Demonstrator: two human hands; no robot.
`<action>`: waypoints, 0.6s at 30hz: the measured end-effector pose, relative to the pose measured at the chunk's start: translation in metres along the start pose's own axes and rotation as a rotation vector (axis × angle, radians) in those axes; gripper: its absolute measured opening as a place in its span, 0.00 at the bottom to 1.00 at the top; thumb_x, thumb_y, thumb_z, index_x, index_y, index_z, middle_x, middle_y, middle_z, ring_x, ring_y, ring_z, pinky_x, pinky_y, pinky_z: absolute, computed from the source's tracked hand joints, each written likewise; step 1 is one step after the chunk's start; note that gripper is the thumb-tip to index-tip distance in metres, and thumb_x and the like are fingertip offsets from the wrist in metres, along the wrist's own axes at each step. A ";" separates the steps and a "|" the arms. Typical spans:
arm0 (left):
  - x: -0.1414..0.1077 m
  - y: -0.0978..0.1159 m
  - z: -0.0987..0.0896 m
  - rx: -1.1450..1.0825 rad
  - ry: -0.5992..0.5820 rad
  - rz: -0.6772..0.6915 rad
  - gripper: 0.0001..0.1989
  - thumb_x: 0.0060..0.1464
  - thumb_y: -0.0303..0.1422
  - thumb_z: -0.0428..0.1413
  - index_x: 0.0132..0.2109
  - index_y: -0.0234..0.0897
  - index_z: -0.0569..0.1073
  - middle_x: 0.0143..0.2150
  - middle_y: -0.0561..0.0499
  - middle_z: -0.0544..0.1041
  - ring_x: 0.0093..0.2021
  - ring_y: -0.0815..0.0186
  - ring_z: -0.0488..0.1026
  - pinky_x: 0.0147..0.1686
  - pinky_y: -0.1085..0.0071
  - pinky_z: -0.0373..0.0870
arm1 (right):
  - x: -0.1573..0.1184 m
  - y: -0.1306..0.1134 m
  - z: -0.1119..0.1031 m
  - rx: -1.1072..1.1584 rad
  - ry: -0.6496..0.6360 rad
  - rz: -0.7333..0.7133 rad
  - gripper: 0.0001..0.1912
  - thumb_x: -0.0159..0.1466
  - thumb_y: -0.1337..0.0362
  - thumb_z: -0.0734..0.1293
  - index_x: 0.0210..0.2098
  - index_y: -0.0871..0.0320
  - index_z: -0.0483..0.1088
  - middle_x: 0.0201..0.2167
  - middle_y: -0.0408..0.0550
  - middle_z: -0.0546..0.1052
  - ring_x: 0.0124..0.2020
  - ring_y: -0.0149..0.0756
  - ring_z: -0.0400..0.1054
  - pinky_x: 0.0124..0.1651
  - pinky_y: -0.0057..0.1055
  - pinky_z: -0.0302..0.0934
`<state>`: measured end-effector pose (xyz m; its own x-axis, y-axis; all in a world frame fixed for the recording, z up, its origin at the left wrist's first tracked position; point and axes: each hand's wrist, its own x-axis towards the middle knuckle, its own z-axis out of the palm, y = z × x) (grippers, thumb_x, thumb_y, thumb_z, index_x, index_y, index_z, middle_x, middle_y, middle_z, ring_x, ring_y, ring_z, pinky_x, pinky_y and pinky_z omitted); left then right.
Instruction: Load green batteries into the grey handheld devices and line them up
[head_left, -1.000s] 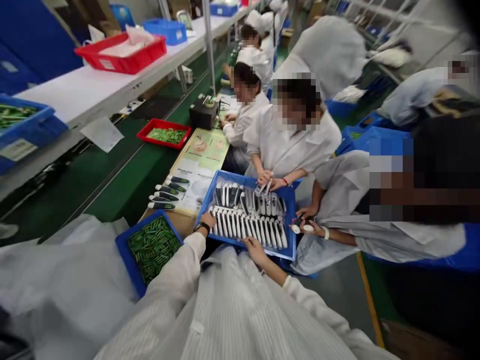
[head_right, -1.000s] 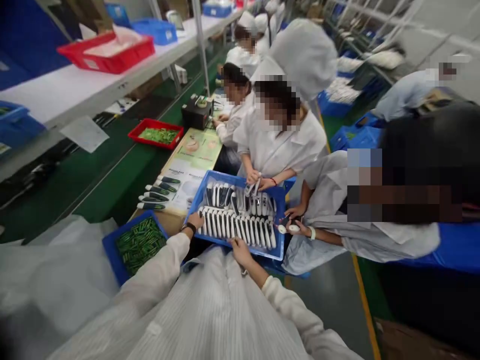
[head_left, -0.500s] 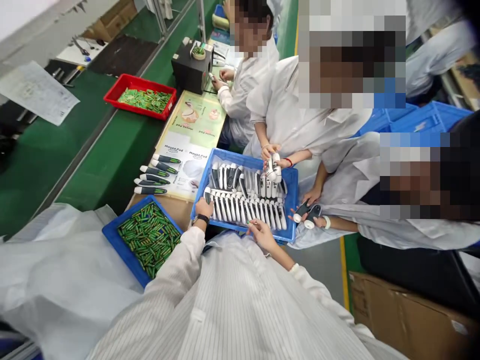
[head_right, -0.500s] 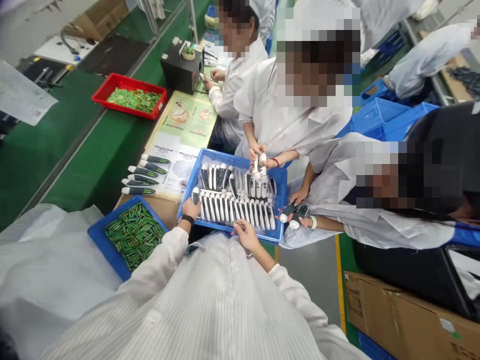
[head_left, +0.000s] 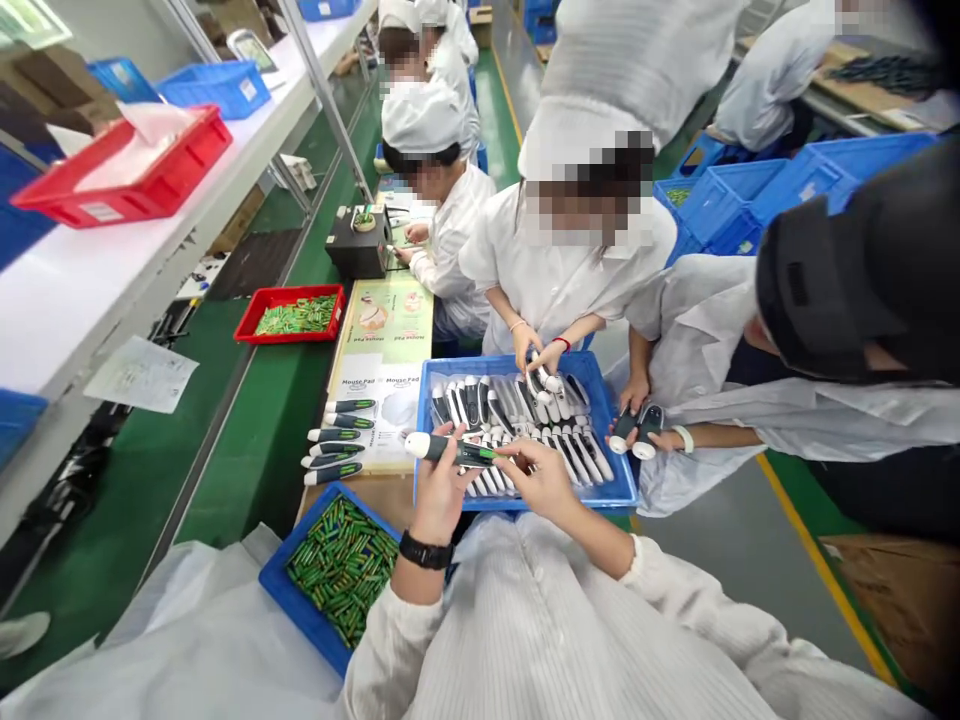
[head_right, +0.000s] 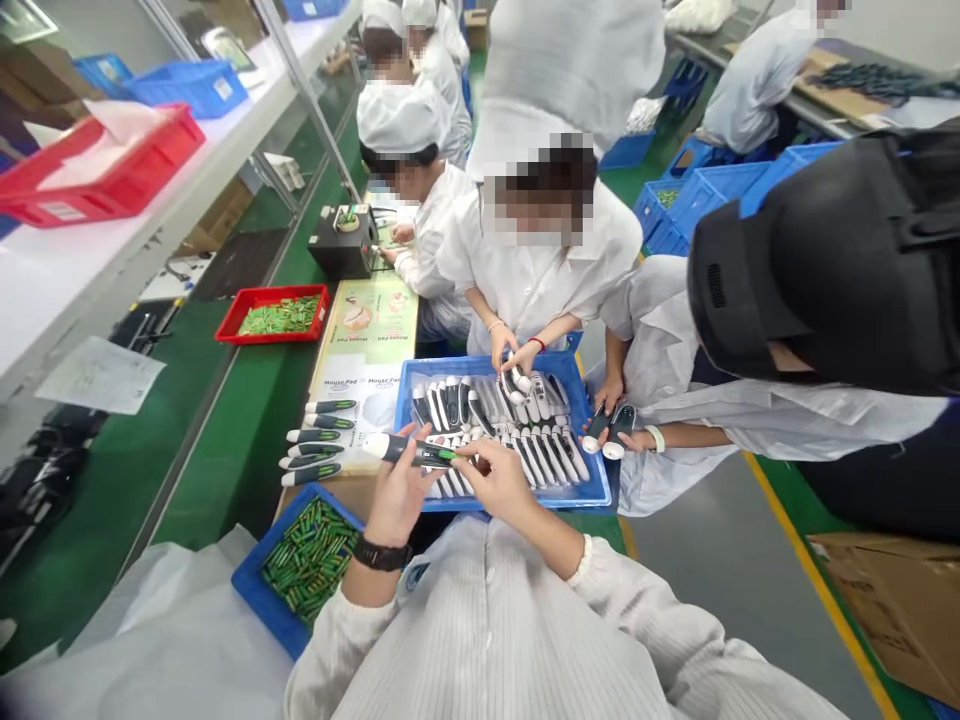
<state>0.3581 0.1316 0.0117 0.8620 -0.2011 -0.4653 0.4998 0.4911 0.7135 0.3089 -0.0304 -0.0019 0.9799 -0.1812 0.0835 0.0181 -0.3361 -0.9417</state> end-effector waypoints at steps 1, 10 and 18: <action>-0.004 0.000 0.007 -0.008 0.005 0.018 0.23 0.55 0.42 0.63 0.56 0.47 0.69 0.64 0.43 0.71 0.56 0.56 0.74 0.51 0.56 0.76 | 0.004 -0.006 -0.001 -0.029 0.015 -0.068 0.11 0.65 0.56 0.68 0.37 0.57 0.77 0.24 0.43 0.71 0.23 0.30 0.60 0.29 0.29 0.54; -0.025 0.000 0.027 -0.024 -0.039 0.105 0.24 0.50 0.30 0.66 0.52 0.44 0.67 0.59 0.44 0.76 0.54 0.56 0.76 0.49 0.58 0.76 | 0.010 -0.018 -0.007 0.033 0.044 -0.313 0.04 0.66 0.63 0.68 0.38 0.56 0.75 0.30 0.45 0.74 0.29 0.32 0.64 0.33 0.31 0.59; -0.028 -0.003 0.031 0.015 -0.028 0.235 0.25 0.45 0.27 0.68 0.46 0.42 0.64 0.53 0.44 0.79 0.47 0.58 0.80 0.45 0.64 0.76 | 0.007 -0.018 0.000 0.315 0.030 -0.115 0.09 0.60 0.58 0.74 0.33 0.56 0.75 0.35 0.47 0.70 0.35 0.33 0.66 0.31 0.29 0.61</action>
<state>0.3352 0.1100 0.0388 0.9566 -0.1064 -0.2713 0.2864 0.5141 0.8085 0.3156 -0.0253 0.0158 0.9616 -0.1873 0.2006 0.1936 -0.0551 -0.9795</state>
